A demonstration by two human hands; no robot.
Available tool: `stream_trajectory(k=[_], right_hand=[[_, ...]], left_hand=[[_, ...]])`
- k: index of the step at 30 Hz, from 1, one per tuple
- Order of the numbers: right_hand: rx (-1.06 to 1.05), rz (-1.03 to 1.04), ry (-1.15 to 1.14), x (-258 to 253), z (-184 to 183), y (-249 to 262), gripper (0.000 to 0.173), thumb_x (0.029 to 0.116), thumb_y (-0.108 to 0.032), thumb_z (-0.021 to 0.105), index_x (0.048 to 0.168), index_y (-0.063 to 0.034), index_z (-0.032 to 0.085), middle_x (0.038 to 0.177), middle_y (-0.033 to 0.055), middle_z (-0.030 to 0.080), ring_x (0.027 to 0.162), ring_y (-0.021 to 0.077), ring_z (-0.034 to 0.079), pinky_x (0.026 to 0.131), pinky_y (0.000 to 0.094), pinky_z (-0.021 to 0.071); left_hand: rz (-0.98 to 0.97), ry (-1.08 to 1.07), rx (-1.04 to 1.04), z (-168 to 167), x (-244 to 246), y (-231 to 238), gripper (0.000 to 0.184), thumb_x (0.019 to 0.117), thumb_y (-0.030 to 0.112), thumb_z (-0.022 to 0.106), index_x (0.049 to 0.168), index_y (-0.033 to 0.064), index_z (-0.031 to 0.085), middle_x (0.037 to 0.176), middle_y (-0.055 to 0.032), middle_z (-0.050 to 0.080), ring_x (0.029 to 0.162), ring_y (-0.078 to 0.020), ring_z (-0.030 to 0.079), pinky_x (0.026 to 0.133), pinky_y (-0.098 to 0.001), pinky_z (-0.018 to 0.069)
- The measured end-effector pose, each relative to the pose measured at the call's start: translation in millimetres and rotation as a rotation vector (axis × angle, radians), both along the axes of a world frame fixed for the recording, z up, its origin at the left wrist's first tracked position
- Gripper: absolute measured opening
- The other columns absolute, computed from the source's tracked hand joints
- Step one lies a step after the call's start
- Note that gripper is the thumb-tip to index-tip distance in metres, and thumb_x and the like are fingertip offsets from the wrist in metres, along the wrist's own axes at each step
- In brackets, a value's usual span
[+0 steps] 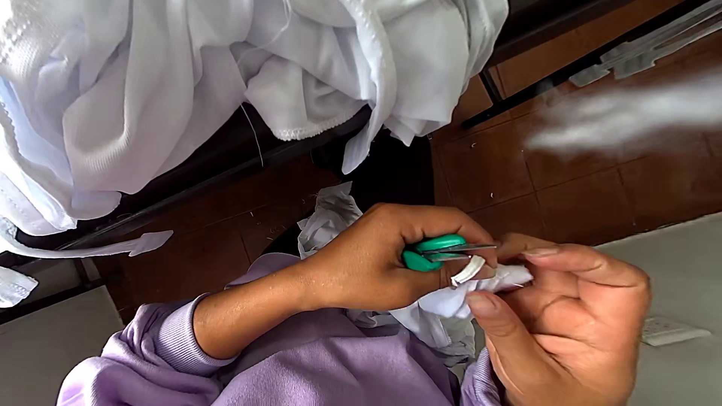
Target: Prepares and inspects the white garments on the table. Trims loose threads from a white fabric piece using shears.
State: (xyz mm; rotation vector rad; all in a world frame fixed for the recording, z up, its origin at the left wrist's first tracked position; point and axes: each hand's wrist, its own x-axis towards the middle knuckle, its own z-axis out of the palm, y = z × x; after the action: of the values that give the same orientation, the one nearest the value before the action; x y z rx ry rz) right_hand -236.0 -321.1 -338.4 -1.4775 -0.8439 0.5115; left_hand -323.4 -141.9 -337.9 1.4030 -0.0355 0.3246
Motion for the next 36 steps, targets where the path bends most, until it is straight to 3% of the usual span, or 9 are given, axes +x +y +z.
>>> stream_trajectory(k=[3,8,11,15,20,22,26,32,36], right_hand=[[-0.013,0.053,0.026,-0.8,3.8,-1.9,0.037,0.0987,-0.018,0.067,0.129,-0.0310,0.050,0.132,-0.0111,0.061,0.112,0.0041,0.064,0.089,0.0166,0.0558],[-0.137,0.154,0.058,2.8,13.5,-12.8,0.018,0.1040,-0.025,0.059,0.120,-0.0263,0.068,0.132,-0.0104,0.062,0.117,0.0037,0.062,0.093,0.0169,0.0542],[-0.178,0.217,0.076,5.3,15.1,-16.4,0.021,0.1053,-0.024,0.057,0.119,-0.0233,0.073,0.123,-0.0098,0.065,0.112,0.0034,0.063,0.091,0.0174,0.0553],[-0.159,0.244,0.123,6.7,17.2,-16.4,0.025,0.1044,-0.022,0.058,0.125,-0.0222,0.071,0.125,-0.0089,0.068,0.113,0.0050,0.064,0.091,0.0179,0.0556],[-0.139,0.185,0.226,5.6,19.1,-16.7,0.042,0.0994,-0.016,0.061,0.141,-0.0215,0.060,0.137,-0.0077,0.062,0.114,0.0043,0.064,0.090,0.0182,0.0569],[-0.125,0.178,0.221,6.7,18.2,-16.3,0.047,0.0980,-0.015,0.062,0.144,-0.0213,0.057,0.142,-0.0060,0.059,0.118,0.0064,0.063,0.093,0.0199,0.0565],[-0.140,0.196,0.173,7.7,17.8,-15.2,0.050,0.0963,-0.017,0.065,0.145,-0.0235,0.056,0.145,-0.0070,0.057,0.124,0.0078,0.060,0.098,0.0214,0.0547],[-0.181,0.227,0.151,5.7,17.8,-14.8,0.051,0.0958,-0.015,0.065,0.145,-0.0248,0.056,0.144,-0.0078,0.057,0.126,0.0081,0.059,0.101,0.0229,0.0539],[-0.197,0.216,0.136,5.6,14.8,-15.6,0.051,0.0955,-0.016,0.065,0.145,-0.0257,0.056,0.143,-0.0085,0.058,0.120,0.0057,0.062,0.097,0.0208,0.0557]], left_hand=[[-0.020,-0.022,-0.078,-1.3,1.3,2.5,0.010,0.0922,-0.009,0.060,0.099,-0.0128,0.067,0.082,-0.0072,0.065,0.075,0.0008,0.058,0.069,-0.0135,0.0494],[-0.015,-0.035,-0.139,0.2,1.3,6.8,0.008,0.0933,-0.009,0.060,0.098,-0.0119,0.066,0.082,-0.0049,0.065,0.075,0.0018,0.059,0.069,-0.0136,0.0500],[-0.012,-0.047,-0.110,2.4,2.1,9.5,0.008,0.0933,-0.010,0.060,0.098,-0.0131,0.066,0.082,-0.0083,0.068,0.076,-0.0017,0.063,0.071,-0.0167,0.0540],[0.073,-0.084,0.045,3.9,4.2,12.3,0.009,0.0925,-0.009,0.062,0.098,-0.0130,0.068,0.084,-0.0082,0.067,0.076,0.0007,0.058,0.068,-0.0137,0.0484],[0.033,0.115,0.400,13.4,-9.2,26.9,0.040,0.0983,0.023,0.064,0.122,-0.0082,0.055,0.090,-0.0028,0.059,0.081,-0.0042,0.055,0.070,-0.0192,0.0481],[-0.052,0.208,0.539,17.2,-19.9,33.8,0.037,0.1043,0.033,0.054,0.115,-0.0021,0.060,0.085,0.0005,0.059,0.077,-0.0036,0.057,0.066,-0.0211,0.0505],[-0.152,0.203,0.719,12.5,-23.8,31.0,0.036,0.1031,0.039,0.057,0.099,0.0068,0.070,0.075,0.0037,0.063,0.069,-0.0047,0.060,0.060,-0.0243,0.0492],[-0.154,0.147,0.730,13.0,-11.5,22.5,0.031,0.1028,0.035,0.058,0.101,0.0085,0.073,0.074,0.0044,0.064,0.067,-0.0061,0.060,0.057,-0.0270,0.0466],[-0.128,0.127,0.738,7.3,-6.2,20.0,0.031,0.1010,0.036,0.060,0.090,0.0100,0.072,0.065,0.0044,0.058,0.059,-0.0080,0.056,0.051,-0.0286,0.0394]])
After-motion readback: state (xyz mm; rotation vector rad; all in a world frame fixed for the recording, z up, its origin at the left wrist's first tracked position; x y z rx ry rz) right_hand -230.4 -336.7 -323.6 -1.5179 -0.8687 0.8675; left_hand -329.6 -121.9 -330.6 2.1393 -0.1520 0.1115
